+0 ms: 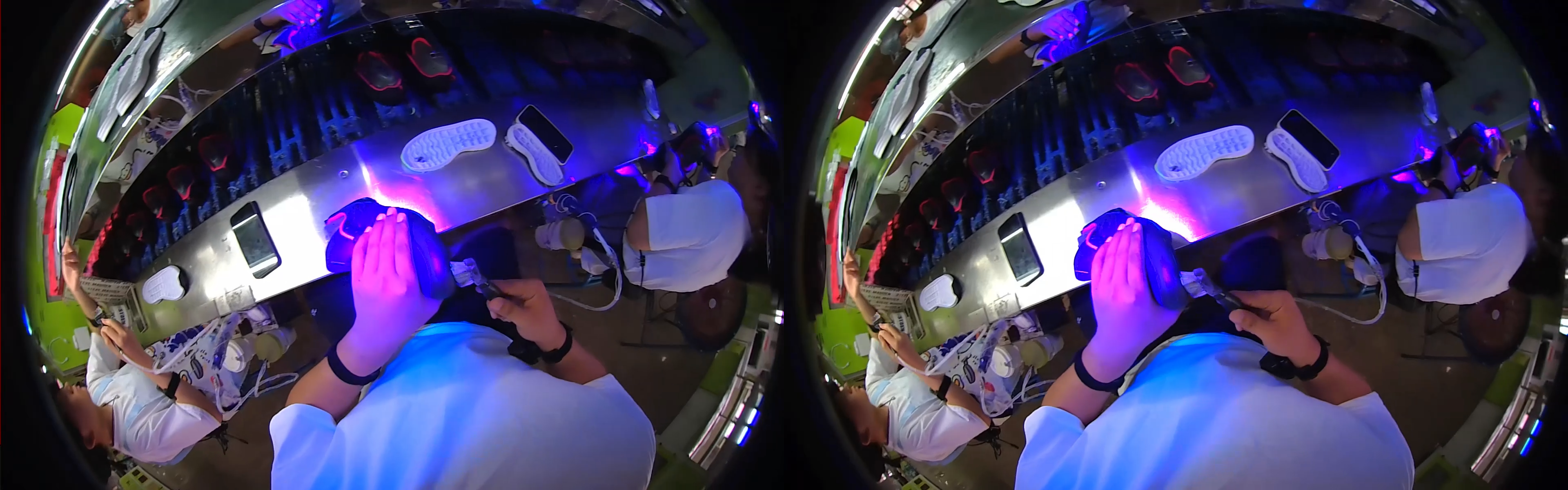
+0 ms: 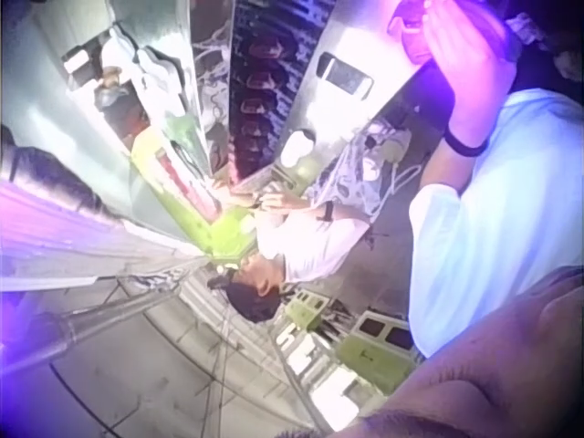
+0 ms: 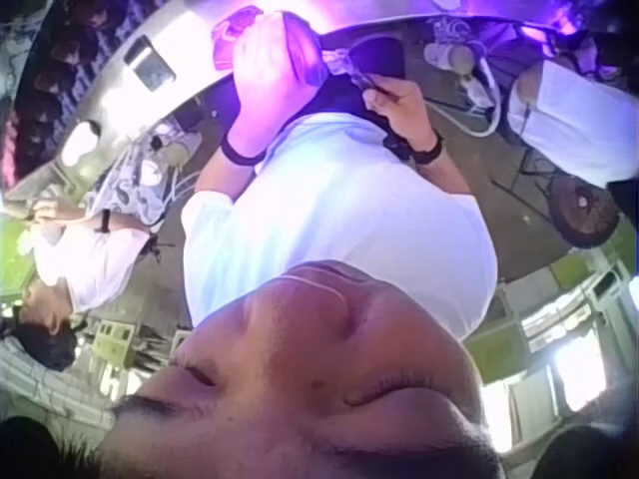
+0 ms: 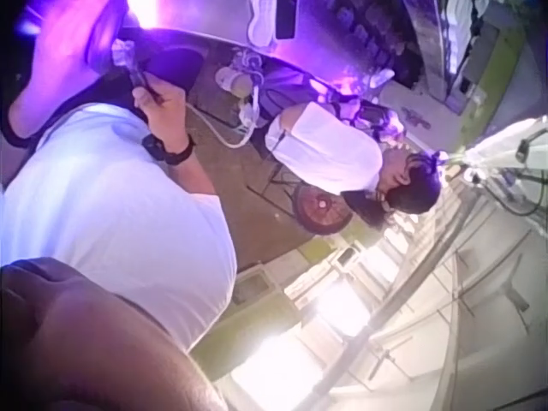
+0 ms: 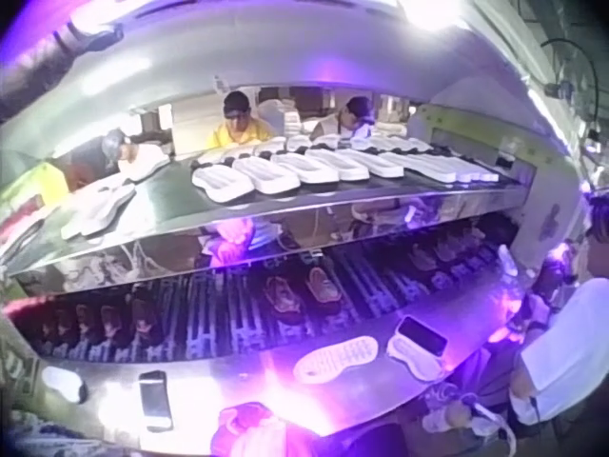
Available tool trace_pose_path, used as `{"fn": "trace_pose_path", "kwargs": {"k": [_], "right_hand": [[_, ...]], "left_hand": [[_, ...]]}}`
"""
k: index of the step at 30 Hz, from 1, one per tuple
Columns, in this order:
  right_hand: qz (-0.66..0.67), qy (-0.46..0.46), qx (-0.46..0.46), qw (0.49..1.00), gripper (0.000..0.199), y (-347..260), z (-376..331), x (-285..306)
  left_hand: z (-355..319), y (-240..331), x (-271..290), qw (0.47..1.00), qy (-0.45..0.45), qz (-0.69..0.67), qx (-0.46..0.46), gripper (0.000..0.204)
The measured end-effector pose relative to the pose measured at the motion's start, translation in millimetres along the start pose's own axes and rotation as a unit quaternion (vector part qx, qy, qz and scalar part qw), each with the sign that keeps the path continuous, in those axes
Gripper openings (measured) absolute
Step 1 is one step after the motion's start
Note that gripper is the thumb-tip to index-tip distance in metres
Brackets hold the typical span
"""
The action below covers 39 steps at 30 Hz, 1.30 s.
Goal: Applying a UV-cured primer or adhesive to the upper section of a shoe on a production line.
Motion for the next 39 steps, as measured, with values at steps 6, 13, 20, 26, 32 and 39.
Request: {"fn": "trace_pose_path", "kwargs": {"k": [6, 13, 20, 26, 32, 39], "right_hand": [[-0.327, 0.086, 0.075, 0.938, 0.031, -81, 7, 9], [-0.436, 0.066, 0.120, 0.890, 0.031, -120, 47, 16], [-0.469, 0.063, 0.200, 0.858, 0.029, -131, 101, 14], [-0.197, 0.015, 0.096, 0.976, 0.030, -68, 137, 25], [-0.256, -0.011, 0.085, 0.963, 0.031, -103, 139, 13], [-0.298, -0.072, 0.126, 0.944, 0.038, -147, 130, -12]], "left_hand": [[31, -4, -1, 1.000, -0.005, -0.001, 0.006, 0.081], [60, -32, 5, 0.994, -0.044, -0.089, 0.044, 0.094], [77, -64, 17, 0.990, -0.053, -0.109, 0.076, 0.097], [53, -120, 10, 0.963, -0.258, -0.013, 0.081, 0.113], [23, -123, 11, 0.983, -0.144, -0.110, 0.017, 0.112], [-3, -93, 11, 0.901, -0.201, -0.383, -0.001, 0.107]]}}
Point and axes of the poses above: each hand's wrist, its own z-axis towards the middle knuckle, its own x-axis out of the back of the hand, y = z × x, the point moved 5 cm from there along z, towards the middle knuckle, and after that the axes turned 11 degrees about -y, right-handed, at the moved point
